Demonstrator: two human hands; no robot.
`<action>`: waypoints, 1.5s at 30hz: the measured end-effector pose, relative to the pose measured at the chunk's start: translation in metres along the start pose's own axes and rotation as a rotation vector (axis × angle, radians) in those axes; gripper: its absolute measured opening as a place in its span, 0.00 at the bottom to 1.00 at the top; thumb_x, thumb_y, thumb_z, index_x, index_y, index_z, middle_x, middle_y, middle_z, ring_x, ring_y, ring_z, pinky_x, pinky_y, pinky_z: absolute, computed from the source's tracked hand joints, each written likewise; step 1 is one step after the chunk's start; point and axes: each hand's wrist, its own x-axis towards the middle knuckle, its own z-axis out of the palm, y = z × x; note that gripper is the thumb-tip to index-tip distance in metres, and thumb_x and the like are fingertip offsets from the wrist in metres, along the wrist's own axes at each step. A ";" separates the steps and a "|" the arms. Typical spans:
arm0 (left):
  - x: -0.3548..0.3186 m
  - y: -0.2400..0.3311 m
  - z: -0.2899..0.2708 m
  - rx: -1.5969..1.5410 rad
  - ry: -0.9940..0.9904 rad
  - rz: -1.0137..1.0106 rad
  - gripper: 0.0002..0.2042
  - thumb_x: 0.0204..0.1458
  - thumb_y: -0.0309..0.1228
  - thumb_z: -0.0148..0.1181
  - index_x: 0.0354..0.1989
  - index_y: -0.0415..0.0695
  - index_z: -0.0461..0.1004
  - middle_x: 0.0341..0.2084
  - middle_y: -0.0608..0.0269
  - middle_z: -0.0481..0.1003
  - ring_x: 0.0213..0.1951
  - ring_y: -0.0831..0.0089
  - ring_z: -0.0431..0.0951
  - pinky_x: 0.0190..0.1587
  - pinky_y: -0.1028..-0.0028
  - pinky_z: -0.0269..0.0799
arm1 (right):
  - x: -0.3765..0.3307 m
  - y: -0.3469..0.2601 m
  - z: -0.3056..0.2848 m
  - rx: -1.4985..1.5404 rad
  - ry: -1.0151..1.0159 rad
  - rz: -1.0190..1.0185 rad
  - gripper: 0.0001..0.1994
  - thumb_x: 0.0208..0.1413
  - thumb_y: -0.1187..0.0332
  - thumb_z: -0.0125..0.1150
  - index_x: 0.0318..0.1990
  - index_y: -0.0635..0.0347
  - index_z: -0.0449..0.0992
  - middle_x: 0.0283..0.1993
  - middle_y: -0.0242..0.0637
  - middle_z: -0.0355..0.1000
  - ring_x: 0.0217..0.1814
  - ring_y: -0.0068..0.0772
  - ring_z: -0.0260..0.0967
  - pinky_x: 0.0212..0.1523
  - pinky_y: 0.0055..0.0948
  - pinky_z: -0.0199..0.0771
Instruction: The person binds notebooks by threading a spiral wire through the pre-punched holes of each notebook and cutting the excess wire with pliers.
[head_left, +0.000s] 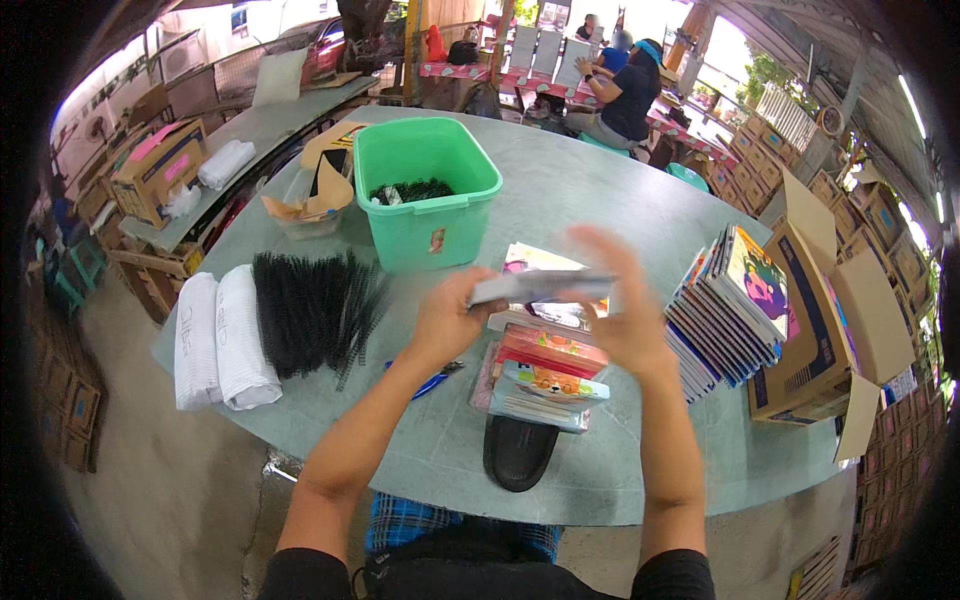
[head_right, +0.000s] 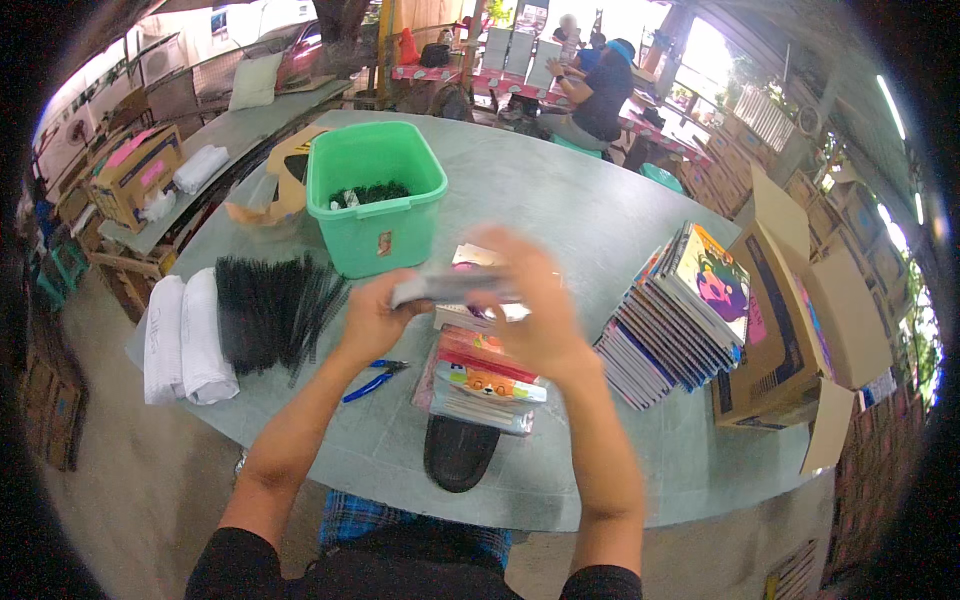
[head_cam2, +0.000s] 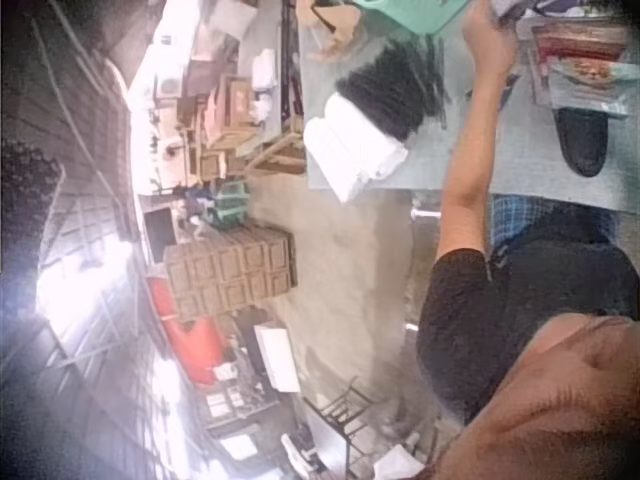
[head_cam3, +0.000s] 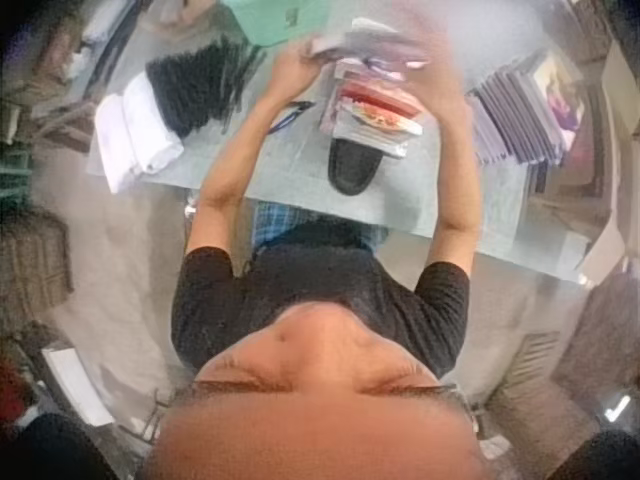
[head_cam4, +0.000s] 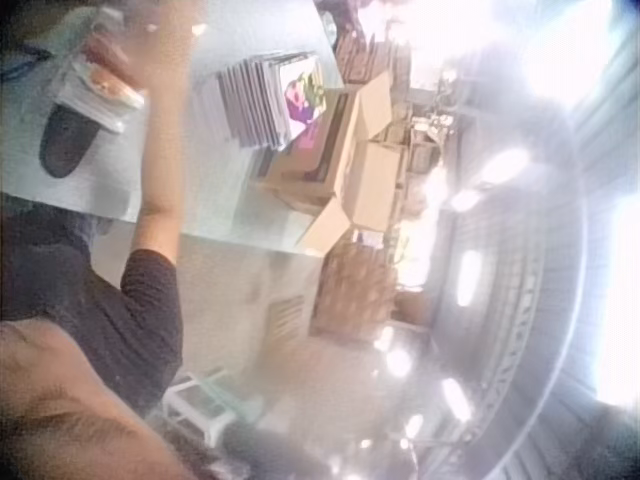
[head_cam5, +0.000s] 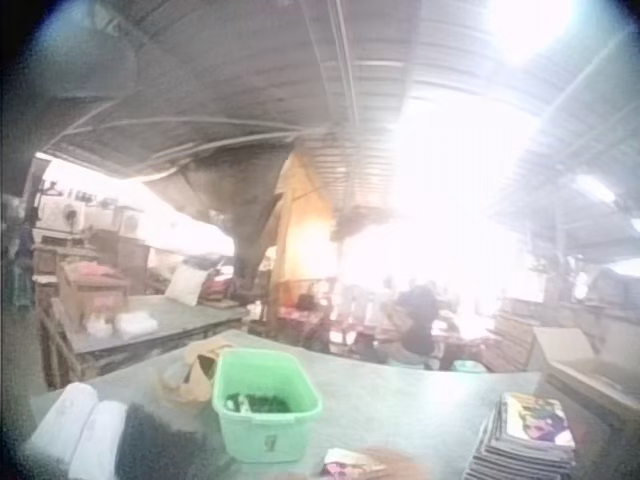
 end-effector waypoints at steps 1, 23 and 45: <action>0.005 -0.001 -0.004 -0.169 0.043 -0.014 0.20 0.43 0.28 0.67 0.46 0.44 0.72 0.40 0.59 0.76 0.42 0.65 0.75 0.48 0.67 0.69 | -0.006 -0.005 -0.014 -0.160 0.283 0.180 0.35 0.40 0.71 0.70 0.59 0.62 0.61 0.61 0.45 0.61 0.64 0.42 0.56 0.60 0.39 0.58; -0.055 -0.065 0.079 -0.457 0.098 -0.246 0.28 0.37 0.36 0.73 0.46 0.36 0.69 0.37 0.60 0.72 0.39 0.71 0.72 0.46 0.72 0.69 | -0.186 0.041 0.014 0.377 0.275 0.813 0.08 0.56 0.71 0.53 0.40 0.66 0.73 0.33 0.30 0.67 0.37 0.21 0.61 0.41 0.21 0.62; -0.079 -0.157 -0.065 1.014 0.058 -0.492 0.16 0.52 0.40 0.52 0.37 0.36 0.67 0.25 0.40 0.75 0.30 0.45 0.77 0.33 0.56 0.73 | -0.055 -0.029 0.069 -0.135 -0.148 0.205 0.12 0.39 0.70 0.66 0.36 0.54 0.77 0.35 0.36 0.71 0.37 0.40 0.70 0.35 0.36 0.69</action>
